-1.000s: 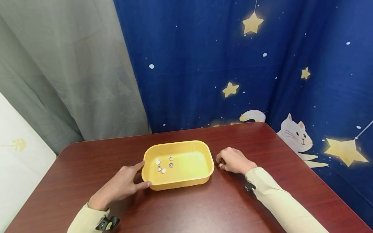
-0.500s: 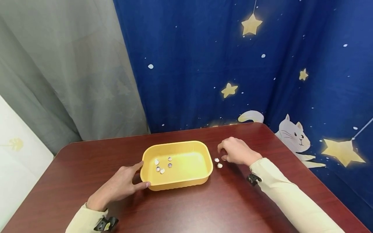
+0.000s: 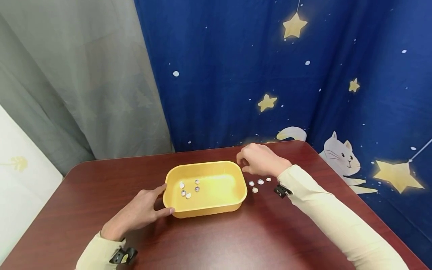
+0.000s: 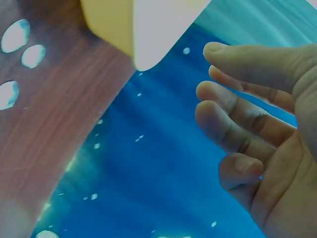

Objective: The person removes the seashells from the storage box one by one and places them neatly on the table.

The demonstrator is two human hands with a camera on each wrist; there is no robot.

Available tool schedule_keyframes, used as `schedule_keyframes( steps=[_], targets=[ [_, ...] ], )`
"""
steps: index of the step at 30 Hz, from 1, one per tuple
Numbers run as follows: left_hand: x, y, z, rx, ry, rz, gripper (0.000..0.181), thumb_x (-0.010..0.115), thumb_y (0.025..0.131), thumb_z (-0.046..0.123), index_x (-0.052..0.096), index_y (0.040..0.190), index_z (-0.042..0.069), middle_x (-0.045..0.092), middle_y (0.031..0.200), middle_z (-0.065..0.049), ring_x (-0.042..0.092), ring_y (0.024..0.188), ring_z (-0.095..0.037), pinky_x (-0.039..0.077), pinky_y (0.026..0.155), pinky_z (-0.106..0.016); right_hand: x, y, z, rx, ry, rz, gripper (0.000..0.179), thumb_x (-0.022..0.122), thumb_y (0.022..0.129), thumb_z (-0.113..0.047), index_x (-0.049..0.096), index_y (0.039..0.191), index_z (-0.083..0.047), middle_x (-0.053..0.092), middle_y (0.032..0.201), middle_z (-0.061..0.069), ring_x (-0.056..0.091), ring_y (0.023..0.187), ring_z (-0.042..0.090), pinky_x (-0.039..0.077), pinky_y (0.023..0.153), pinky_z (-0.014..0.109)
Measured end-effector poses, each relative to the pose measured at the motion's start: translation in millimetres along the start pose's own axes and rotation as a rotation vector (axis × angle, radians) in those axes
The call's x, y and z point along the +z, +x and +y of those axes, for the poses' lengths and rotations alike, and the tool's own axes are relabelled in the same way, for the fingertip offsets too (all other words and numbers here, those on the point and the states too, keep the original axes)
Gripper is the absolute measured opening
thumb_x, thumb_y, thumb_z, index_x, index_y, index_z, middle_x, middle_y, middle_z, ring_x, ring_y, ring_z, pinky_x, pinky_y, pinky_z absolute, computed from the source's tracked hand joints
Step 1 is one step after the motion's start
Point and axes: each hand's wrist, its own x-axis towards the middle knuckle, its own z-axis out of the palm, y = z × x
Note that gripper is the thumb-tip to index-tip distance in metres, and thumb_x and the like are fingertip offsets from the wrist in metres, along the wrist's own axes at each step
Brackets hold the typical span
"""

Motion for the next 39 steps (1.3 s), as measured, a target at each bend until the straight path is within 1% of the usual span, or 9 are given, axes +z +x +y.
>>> schedule_keyframes(
  steps=[6, 11, 15, 17, 23, 28, 31, 35, 39],
  targets=[
    [-1.0, 0.2, -0.8, 0.001, -0.001, -0.001, 0.084, 0.078, 0.085, 0.042, 0.046, 0.144, -0.009, 0.067, 0.131, -0.020, 0.067, 0.118, -0.028, 0.055, 0.097, -0.050, -10.8, 19.3, -14.1, -0.081, 0.004, -0.043, 0.013, 0.080, 0.082, -0.014, 0.077, 0.093, -0.019, 0.059, 0.069, -0.008, 0.053, 0.069, 0.011, 0.046, 0.062, 0.024],
    [-1.3, 0.0, 0.1, 0.021, -0.003, 0.012, 0.083, 0.078, 0.085, 0.041, 0.046, 0.145, -0.007, 0.069, 0.129, -0.017, 0.069, 0.116, -0.026, 0.056, 0.096, -0.047, -13.4, 36.6, -26.4, -0.126, 0.026, -0.080, 0.016, 0.079, 0.083, -0.014, 0.077, 0.099, -0.018, 0.066, 0.077, -0.006, 0.057, 0.073, 0.011, 0.051, 0.067, 0.026],
    [-1.4, -0.2, 0.6, 0.027, -0.001, 0.008, 0.085, 0.079, 0.085, 0.043, 0.046, 0.145, -0.008, 0.068, 0.129, -0.018, 0.069, 0.116, -0.027, 0.057, 0.095, -0.048, -11.0, 51.0, -39.0, -0.162, 0.051, -0.117, 0.018, 0.077, 0.085, -0.014, 0.077, 0.102, -0.018, 0.069, 0.083, -0.005, 0.059, 0.077, 0.011, 0.053, 0.071, 0.028],
    [-1.4, -0.5, 0.7, 0.016, -0.002, 0.007, 0.086, 0.078, 0.085, 0.044, 0.046, 0.145, -0.008, 0.068, 0.130, -0.019, 0.068, 0.117, -0.027, 0.056, 0.096, -0.048, -8.4, 58.1, -45.5, -0.176, 0.059, -0.136, 0.018, 0.077, 0.085, -0.014, 0.077, 0.103, -0.018, 0.070, 0.084, -0.003, 0.060, 0.077, 0.011, 0.053, 0.071, 0.027],
    [-1.2, -1.1, -0.6, 0.023, -0.004, 0.012, 0.084, 0.078, 0.085, 0.044, 0.047, 0.144, -0.007, 0.069, 0.127, -0.017, 0.069, 0.115, -0.025, 0.056, 0.095, -0.047, 2.0, 76.5, -63.1, -0.190, 0.075, -0.194, 0.020, 0.076, 0.087, -0.015, 0.076, 0.107, -0.020, 0.069, 0.086, -0.004, 0.059, 0.077, 0.010, 0.052, 0.069, 0.023],
    [-1.0, -1.0, -1.4, 0.027, -0.001, 0.009, 0.085, 0.079, 0.084, 0.046, 0.048, 0.143, -0.009, 0.069, 0.127, -0.019, 0.069, 0.114, -0.026, 0.057, 0.094, -0.047, 13.0, 90.4, -74.0, -0.224, 0.076, -0.207, 0.020, 0.076, 0.088, -0.015, 0.076, 0.107, -0.018, 0.072, 0.092, -0.002, 0.060, 0.078, 0.010, 0.051, 0.069, 0.022],
    [-1.3, -0.9, -1.5, 0.026, -0.002, 0.007, 0.086, 0.078, 0.084, 0.046, 0.048, 0.142, -0.009, 0.069, 0.127, -0.019, 0.069, 0.113, -0.026, 0.057, 0.094, -0.047, 21.1, 99.0, -79.5, -0.238, 0.061, -0.209, 0.020, 0.078, 0.087, -0.020, 0.077, 0.107, -0.018, 0.074, 0.095, -0.001, 0.060, 0.079, 0.009, 0.052, 0.069, 0.022],
    [-1.5, -0.8, -1.9, 0.041, 0.006, 0.019, 0.084, 0.078, 0.084, 0.045, 0.049, 0.142, -0.008, 0.070, 0.125, -0.018, 0.070, 0.113, -0.025, 0.057, 0.093, -0.046, 32.8, 109.9, -86.2, -0.230, 0.052, -0.229, 0.021, 0.080, 0.086, -0.022, 0.077, 0.107, -0.018, 0.072, 0.093, -0.004, 0.061, 0.079, 0.009, 0.052, 0.070, 0.022],
    [-1.2, -0.7, -2.4, 0.052, 0.006, 0.022, 0.083, 0.078, 0.085, 0.044, 0.049, 0.142, -0.008, 0.070, 0.125, -0.018, 0.070, 0.112, -0.026, 0.057, 0.092, -0.046, 43.9, 119.1, -93.5, -0.210, 0.067, -0.261, 0.021, 0.078, 0.087, -0.017, 0.077, 0.108, -0.019, 0.070, 0.093, -0.005, 0.061, 0.081, 0.009, 0.052, 0.069, 0.021]
  ],
)
